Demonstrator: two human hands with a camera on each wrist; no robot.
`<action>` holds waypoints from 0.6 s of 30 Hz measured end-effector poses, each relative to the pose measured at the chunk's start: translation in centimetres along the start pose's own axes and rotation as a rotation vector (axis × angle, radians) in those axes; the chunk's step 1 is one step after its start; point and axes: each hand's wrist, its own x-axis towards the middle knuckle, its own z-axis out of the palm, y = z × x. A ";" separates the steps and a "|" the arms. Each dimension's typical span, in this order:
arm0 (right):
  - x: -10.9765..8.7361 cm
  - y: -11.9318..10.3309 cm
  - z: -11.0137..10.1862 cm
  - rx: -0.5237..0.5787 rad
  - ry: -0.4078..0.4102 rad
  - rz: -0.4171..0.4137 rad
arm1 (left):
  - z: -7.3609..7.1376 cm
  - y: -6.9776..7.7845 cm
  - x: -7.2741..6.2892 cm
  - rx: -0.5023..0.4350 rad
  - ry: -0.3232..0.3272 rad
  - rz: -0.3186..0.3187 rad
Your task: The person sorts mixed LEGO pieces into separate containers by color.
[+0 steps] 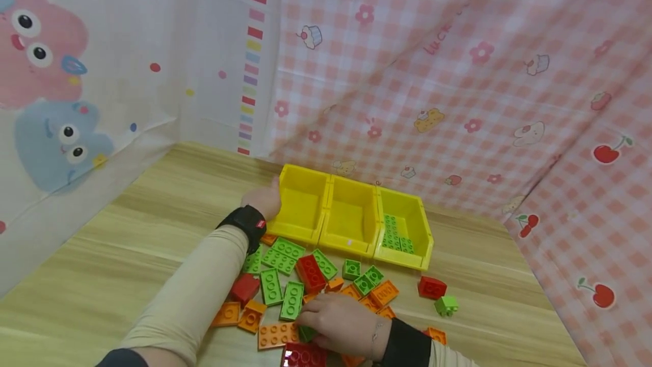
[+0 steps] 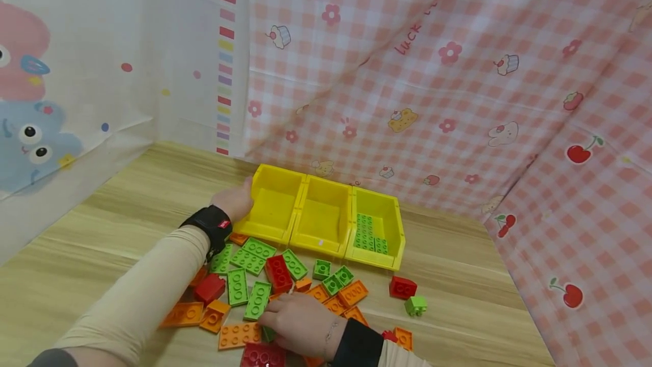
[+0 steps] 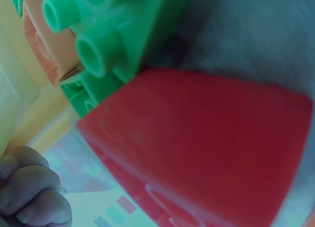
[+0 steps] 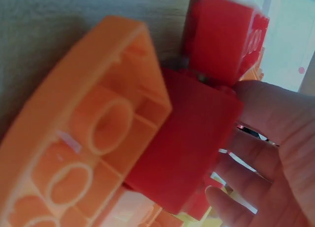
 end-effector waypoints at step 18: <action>-3.4 0.7 -3.7 0.153 0.256 0.190 | -0.7 0.4 -1.1 0.031 -0.025 0.039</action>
